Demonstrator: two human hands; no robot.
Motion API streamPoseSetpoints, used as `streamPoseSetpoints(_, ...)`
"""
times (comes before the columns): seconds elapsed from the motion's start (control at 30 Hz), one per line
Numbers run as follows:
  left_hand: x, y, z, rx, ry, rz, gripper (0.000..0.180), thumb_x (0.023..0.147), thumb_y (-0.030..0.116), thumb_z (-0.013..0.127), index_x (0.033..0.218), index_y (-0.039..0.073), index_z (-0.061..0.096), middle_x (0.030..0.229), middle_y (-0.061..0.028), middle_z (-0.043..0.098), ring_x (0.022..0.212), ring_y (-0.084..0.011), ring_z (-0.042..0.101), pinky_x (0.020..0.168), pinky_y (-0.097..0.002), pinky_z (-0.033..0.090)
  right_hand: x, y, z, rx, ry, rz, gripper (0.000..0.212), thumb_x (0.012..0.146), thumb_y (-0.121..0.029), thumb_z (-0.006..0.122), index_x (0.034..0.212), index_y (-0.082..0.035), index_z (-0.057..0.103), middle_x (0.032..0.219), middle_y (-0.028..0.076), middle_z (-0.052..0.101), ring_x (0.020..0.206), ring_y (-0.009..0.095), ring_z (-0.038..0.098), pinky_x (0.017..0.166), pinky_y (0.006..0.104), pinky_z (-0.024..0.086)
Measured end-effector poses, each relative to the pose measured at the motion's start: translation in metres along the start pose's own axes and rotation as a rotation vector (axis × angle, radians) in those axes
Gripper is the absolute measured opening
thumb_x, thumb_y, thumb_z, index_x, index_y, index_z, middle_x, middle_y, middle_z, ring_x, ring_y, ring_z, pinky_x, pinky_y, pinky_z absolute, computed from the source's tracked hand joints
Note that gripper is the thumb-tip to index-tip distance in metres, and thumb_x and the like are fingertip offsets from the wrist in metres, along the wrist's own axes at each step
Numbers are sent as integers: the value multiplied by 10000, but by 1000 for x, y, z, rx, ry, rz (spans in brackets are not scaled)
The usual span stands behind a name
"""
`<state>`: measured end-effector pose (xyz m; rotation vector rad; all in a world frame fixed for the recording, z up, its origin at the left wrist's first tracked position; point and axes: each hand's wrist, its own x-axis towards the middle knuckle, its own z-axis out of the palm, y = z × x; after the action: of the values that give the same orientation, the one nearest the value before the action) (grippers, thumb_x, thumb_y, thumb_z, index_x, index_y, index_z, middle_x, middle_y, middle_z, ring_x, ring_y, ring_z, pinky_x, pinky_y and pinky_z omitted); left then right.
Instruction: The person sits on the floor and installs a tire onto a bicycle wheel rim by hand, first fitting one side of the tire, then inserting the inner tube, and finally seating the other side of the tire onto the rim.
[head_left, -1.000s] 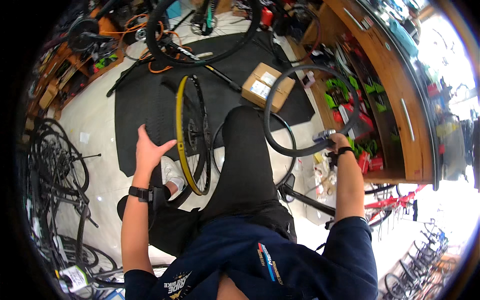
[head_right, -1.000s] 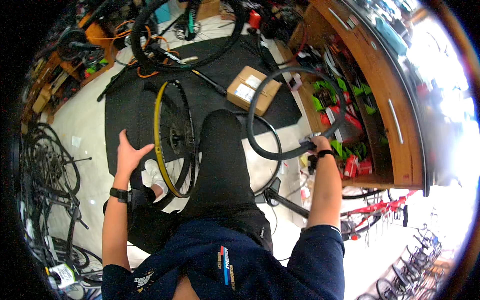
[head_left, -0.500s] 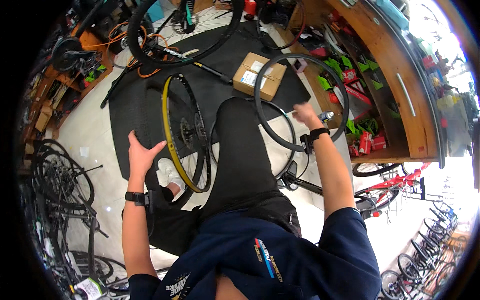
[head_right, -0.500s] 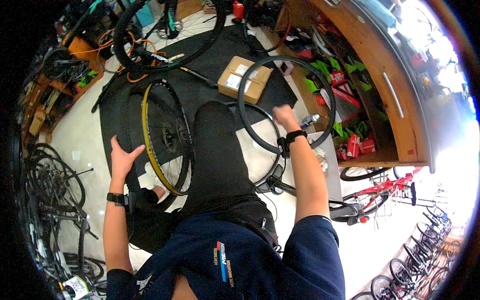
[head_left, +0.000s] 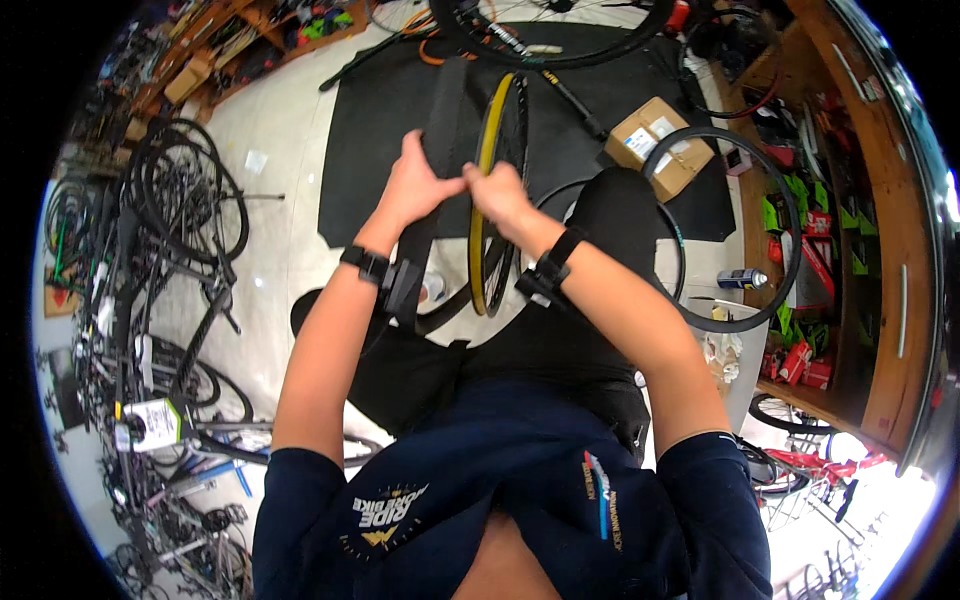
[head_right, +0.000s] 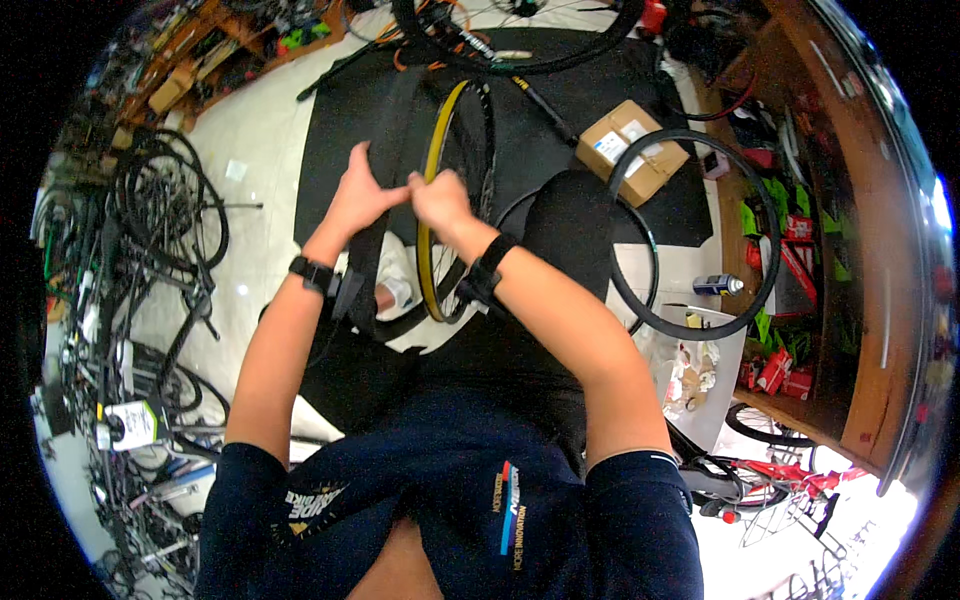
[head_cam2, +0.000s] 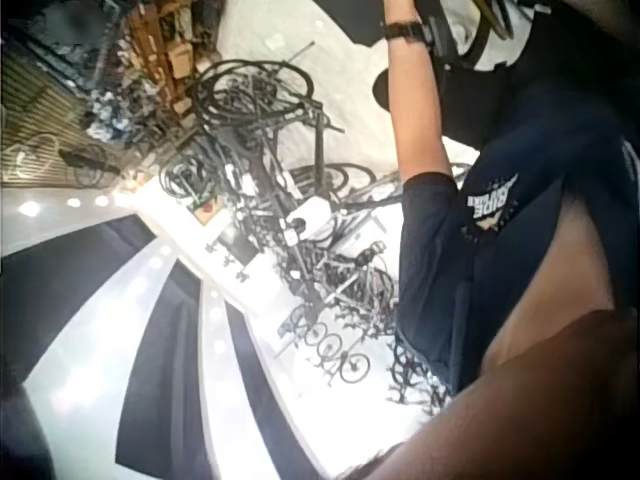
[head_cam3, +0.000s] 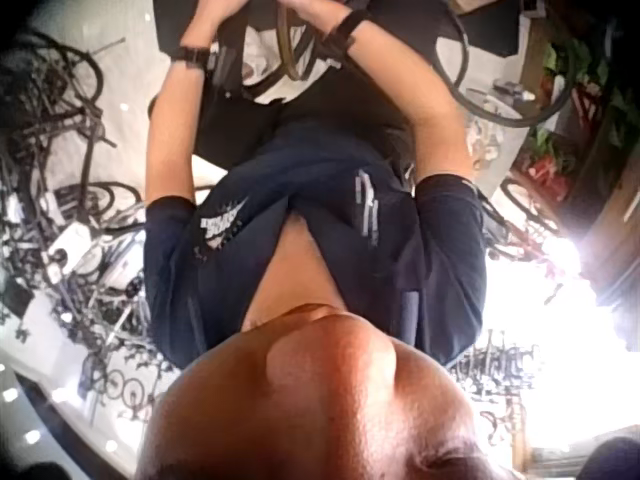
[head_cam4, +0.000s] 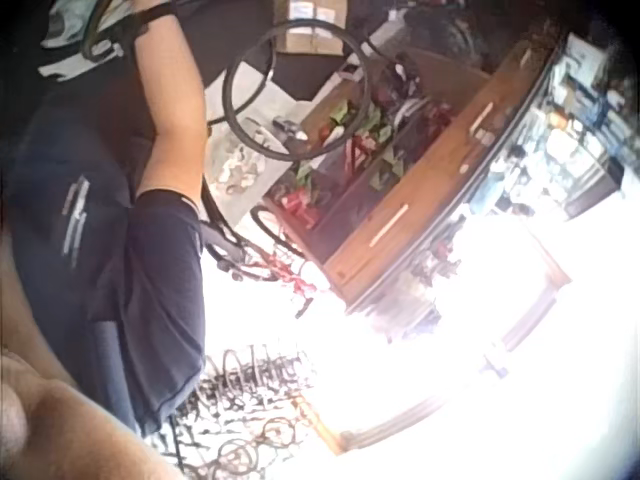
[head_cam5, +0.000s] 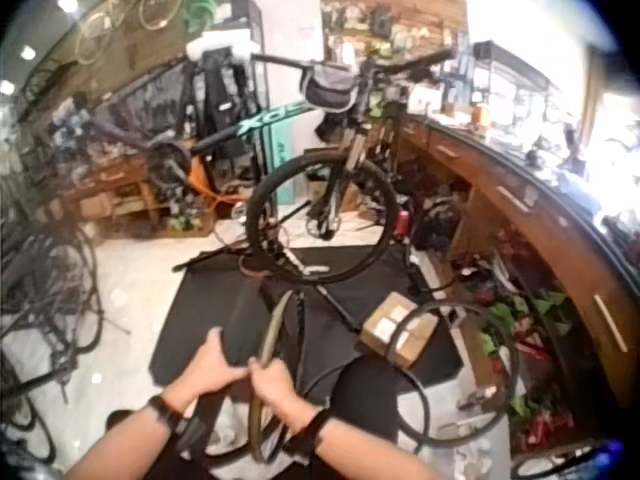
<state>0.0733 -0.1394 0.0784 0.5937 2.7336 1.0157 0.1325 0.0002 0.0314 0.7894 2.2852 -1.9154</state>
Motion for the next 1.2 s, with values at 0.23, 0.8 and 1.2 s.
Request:
streamPoseSetpoints(0.23,35,-42,-61,-263,54,-69,536,719,144,807,1151,-76,580,953,-116,686,825,-192,664,733,-332,541,11,16,-45,47,-29,-65,391,914,-257,714,1031,109,642,849,137,677,734,219,624,682,368,505)
streamPoseSetpoints(0.8,-21,-76,-61,-580,227,-90,876,831,364,797,1421,-117,362,1282,-228,574,1148,-256,594,982,-343,473,56,40,-157,-107,193,-17,299,1012,-203,576,987,91,622,787,97,663,640,156,580,581,325,450)
streamPoseSetpoints(1.2,-40,-113,-39,-477,456,-46,705,910,227,704,1458,-72,377,1355,-238,549,1218,-272,565,1031,-346,438,57,42,-198,49,202,185,260,1059,-302,473,1143,-75,568,855,11,662,739,128,628,575,316,448)
